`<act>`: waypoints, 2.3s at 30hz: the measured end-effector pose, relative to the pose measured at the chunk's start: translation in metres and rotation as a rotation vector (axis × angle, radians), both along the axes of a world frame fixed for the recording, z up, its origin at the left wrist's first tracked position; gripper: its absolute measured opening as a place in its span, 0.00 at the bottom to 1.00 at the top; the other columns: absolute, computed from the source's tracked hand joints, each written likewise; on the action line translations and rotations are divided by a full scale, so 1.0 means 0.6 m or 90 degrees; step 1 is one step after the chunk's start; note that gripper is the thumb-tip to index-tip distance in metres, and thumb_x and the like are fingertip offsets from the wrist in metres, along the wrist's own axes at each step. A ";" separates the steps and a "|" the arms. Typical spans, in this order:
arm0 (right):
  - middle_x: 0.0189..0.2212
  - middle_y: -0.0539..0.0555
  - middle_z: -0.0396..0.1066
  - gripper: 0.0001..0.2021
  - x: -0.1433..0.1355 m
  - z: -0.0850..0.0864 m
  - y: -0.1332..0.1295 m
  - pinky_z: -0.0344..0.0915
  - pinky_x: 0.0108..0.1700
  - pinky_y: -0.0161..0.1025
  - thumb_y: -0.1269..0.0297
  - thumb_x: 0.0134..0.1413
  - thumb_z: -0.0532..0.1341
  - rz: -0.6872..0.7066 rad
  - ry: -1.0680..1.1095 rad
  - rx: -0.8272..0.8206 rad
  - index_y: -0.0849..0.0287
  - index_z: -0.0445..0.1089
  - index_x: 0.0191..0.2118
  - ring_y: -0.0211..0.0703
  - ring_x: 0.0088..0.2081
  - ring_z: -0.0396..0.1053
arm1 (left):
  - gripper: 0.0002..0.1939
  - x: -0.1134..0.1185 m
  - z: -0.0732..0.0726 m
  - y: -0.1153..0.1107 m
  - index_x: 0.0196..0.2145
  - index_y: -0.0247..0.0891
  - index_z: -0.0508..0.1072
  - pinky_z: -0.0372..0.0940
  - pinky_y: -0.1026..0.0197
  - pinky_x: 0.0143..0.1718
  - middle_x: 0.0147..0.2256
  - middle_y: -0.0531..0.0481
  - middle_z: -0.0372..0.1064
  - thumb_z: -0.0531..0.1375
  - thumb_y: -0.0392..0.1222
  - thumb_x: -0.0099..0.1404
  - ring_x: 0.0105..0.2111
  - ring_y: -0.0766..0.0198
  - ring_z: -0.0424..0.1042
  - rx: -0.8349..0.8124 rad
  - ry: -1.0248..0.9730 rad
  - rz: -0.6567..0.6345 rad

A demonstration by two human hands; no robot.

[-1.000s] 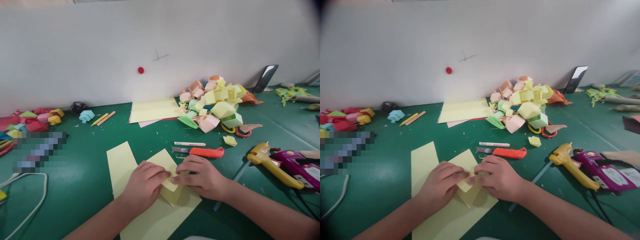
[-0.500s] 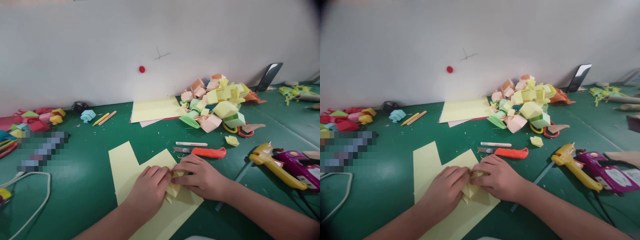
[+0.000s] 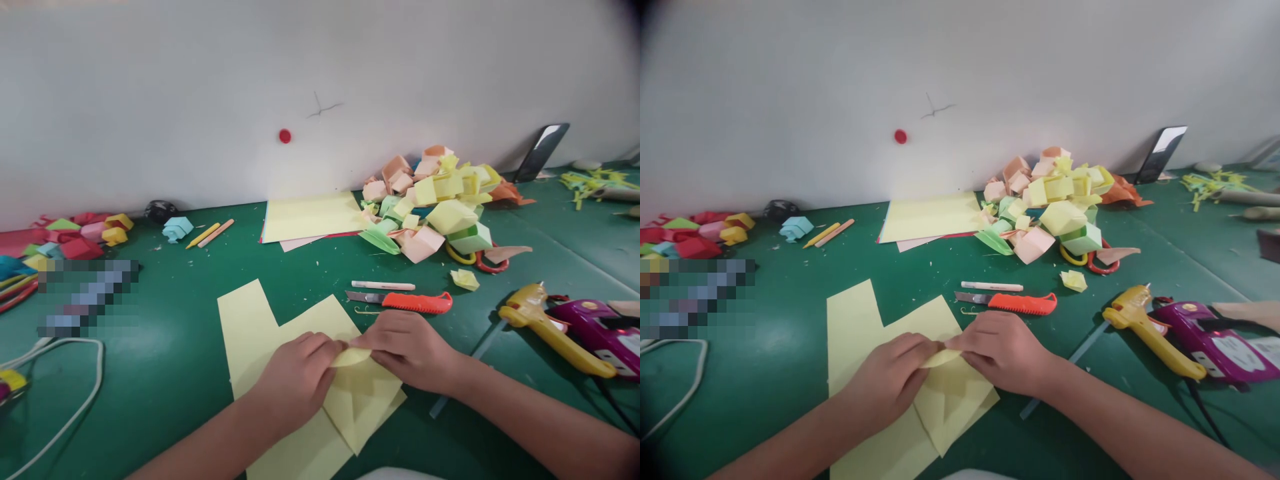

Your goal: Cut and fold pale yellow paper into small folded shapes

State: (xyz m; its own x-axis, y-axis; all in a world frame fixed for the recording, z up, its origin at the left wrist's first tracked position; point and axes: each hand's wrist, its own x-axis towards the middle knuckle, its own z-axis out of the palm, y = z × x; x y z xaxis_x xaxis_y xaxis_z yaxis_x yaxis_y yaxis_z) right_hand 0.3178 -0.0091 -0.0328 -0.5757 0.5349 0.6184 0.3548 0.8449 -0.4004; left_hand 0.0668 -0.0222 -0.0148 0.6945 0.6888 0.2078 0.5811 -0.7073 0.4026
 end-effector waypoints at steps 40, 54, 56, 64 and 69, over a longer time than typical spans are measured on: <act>0.55 0.54 0.74 0.13 0.021 0.011 0.011 0.69 0.54 0.47 0.69 0.66 0.59 0.115 -0.186 0.016 0.49 0.79 0.48 0.46 0.53 0.66 | 0.11 -0.034 0.009 0.050 0.51 0.44 0.73 0.58 0.50 0.56 0.56 0.46 0.69 0.58 0.43 0.73 0.57 0.54 0.66 0.082 0.048 -0.146; 0.53 0.55 0.76 0.14 0.025 0.010 0.006 0.69 0.57 0.50 0.73 0.66 0.57 0.121 -0.210 -0.012 0.57 0.77 0.50 0.47 0.53 0.69 | 0.09 -0.031 -0.004 0.055 0.48 0.41 0.75 0.63 0.50 0.54 0.52 0.44 0.73 0.56 0.40 0.74 0.53 0.55 0.69 0.089 0.017 -0.162; 0.53 0.55 0.76 0.14 0.027 0.010 0.005 0.68 0.57 0.50 0.73 0.66 0.56 0.123 -0.215 -0.020 0.57 0.77 0.50 0.47 0.54 0.68 | 0.09 -0.030 -0.003 0.055 0.47 0.42 0.76 0.63 0.50 0.54 0.52 0.44 0.72 0.57 0.40 0.74 0.53 0.55 0.69 0.085 0.018 -0.161; 0.56 0.53 0.75 0.15 0.029 0.015 0.001 0.65 0.59 0.54 0.73 0.65 0.57 0.128 -0.240 -0.068 0.54 0.77 0.50 0.50 0.55 0.67 | 0.11 -0.032 -0.001 0.052 0.49 0.43 0.75 0.62 0.49 0.54 0.54 0.44 0.71 0.56 0.39 0.74 0.54 0.54 0.68 0.061 0.034 -0.165; 0.54 0.54 0.76 0.14 0.028 0.016 0.003 0.66 0.59 0.52 0.73 0.66 0.57 0.136 -0.227 -0.061 0.55 0.78 0.50 0.47 0.55 0.68 | 0.12 -0.032 -0.001 0.054 0.53 0.44 0.73 0.61 0.50 0.55 0.57 0.45 0.70 0.58 0.42 0.73 0.56 0.54 0.67 0.040 0.041 -0.154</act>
